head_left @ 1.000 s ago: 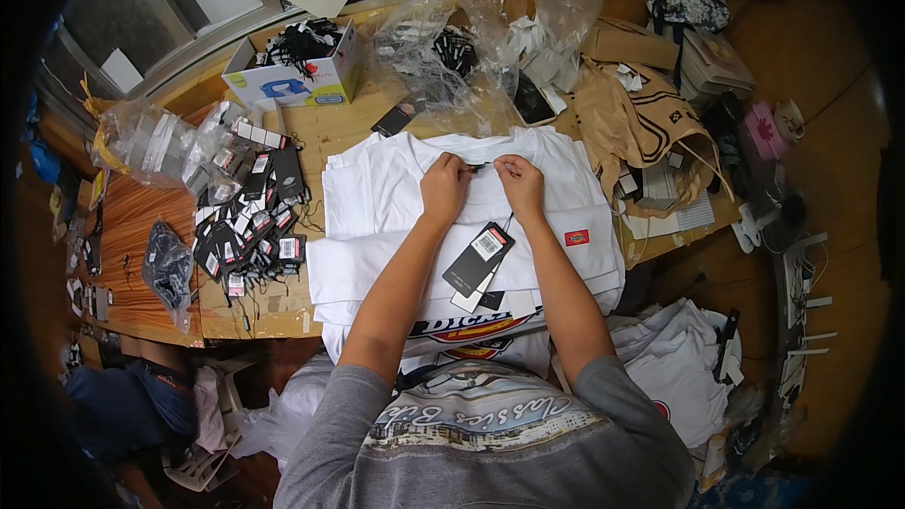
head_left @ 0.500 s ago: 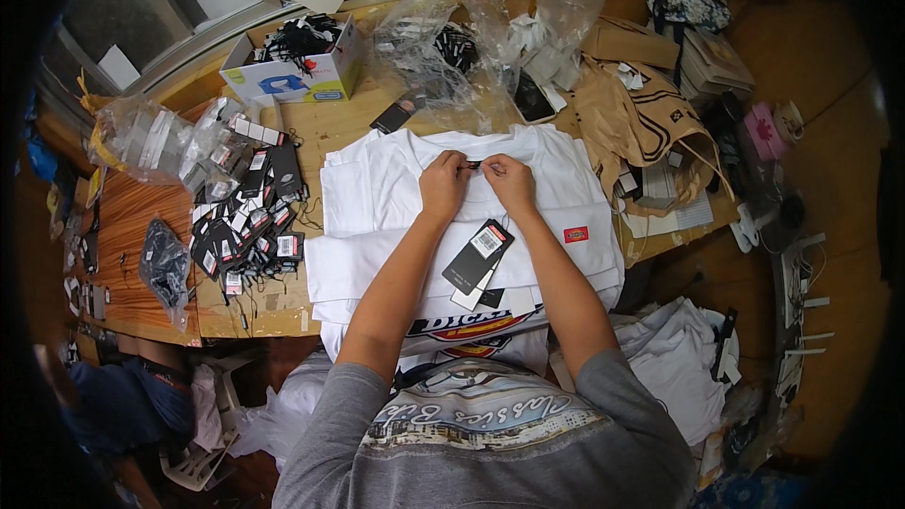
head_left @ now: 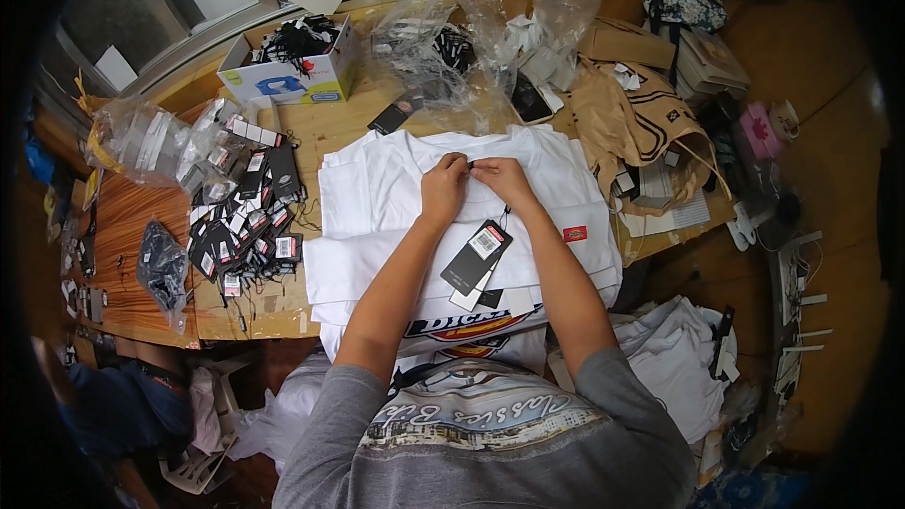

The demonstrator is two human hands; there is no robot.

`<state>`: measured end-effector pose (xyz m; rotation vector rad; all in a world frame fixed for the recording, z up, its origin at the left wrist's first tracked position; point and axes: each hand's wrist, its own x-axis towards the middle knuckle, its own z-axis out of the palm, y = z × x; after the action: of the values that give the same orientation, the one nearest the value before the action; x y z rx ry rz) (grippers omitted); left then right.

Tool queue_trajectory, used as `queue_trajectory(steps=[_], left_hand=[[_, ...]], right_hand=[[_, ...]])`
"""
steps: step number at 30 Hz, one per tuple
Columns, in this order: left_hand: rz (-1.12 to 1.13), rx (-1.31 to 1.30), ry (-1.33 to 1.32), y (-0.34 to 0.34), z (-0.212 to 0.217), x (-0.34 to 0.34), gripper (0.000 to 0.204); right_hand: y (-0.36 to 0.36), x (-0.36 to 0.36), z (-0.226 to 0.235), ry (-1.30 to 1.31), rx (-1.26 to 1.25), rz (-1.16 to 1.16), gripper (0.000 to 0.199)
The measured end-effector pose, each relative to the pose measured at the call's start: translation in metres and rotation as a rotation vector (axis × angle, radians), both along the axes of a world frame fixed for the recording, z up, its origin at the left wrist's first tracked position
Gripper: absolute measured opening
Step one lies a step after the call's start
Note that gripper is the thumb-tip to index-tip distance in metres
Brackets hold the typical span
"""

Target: The person attaches tags to a stack of white t-shirts on a cluttered table. They pick up tags from a pile, thread them onto the shirts, and then fold the shirts. The person also organizes the tags on the table.

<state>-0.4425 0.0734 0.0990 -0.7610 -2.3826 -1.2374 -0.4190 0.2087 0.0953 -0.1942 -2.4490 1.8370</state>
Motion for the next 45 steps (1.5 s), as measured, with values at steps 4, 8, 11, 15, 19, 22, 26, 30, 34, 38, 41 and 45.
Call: queue_trajectory(steps=[4, 8, 11, 15, 19, 22, 26, 30, 34, 38, 41, 45], left_hand=[[-0.012, 0.020, -0.019, -0.001, 0.003, 0.001, 0.012], [0.000, 0.146, -0.081, -0.006, 0.000, 0.001, 0.012], [-0.047, 0.289, -0.226, -0.005, -0.002, -0.002, 0.013], [-0.067, 0.357, -0.237, -0.003, 0.000, -0.002, 0.010], [0.046, 0.283, -0.424, -0.005, -0.001, -0.001, 0.010], [0.047, 0.229, -0.473, -0.006, -0.008, -0.003, 0.012], [-0.047, 0.419, -0.591, -0.005, -0.015, -0.009, 0.011], [-0.049, 0.372, -0.571, -0.008, -0.020, -0.011, 0.013], [-0.038, 0.361, -0.577, -0.004, -0.009, -0.007, 0.016], [-0.030, 0.359, -0.507, -0.005, -0.011, -0.009, 0.017], [-0.013, 0.375, -0.698, -0.011, -0.011, -0.013, 0.015], [-0.154, 0.539, -0.843, -0.017, 0.002, -0.013, 0.016]], right_hand=[[0.007, -0.004, 0.006, -0.084, 0.079, 0.112, 0.025], [-0.006, -0.001, 0.034, -0.288, 0.355, 0.073, 0.023], [-0.006, 0.002, 0.014, -0.109, 0.246, 0.007, 0.020], [-0.008, 0.000, -0.001, 0.037, -0.042, -0.126, 0.017], [-0.007, 0.000, -0.002, 0.008, -0.133, -0.158, 0.016], [-0.006, 0.000, 0.000, -0.008, -0.113, -0.094, 0.016], [-0.002, -0.001, -0.002, -0.039, 0.112, 0.028, 0.014], [-0.011, 0.004, 0.009, -0.074, -0.145, 0.065, 0.012], [-0.013, 0.005, 0.022, -0.174, -0.128, 0.038, 0.012], [-0.020, 0.006, 0.022, -0.208, -0.243, -0.019, 0.011], [-0.025, 0.009, 0.028, -0.161, -0.278, -0.030, 0.012], [-0.025, 0.010, 0.028, -0.126, -0.299, -0.074, 0.013]])
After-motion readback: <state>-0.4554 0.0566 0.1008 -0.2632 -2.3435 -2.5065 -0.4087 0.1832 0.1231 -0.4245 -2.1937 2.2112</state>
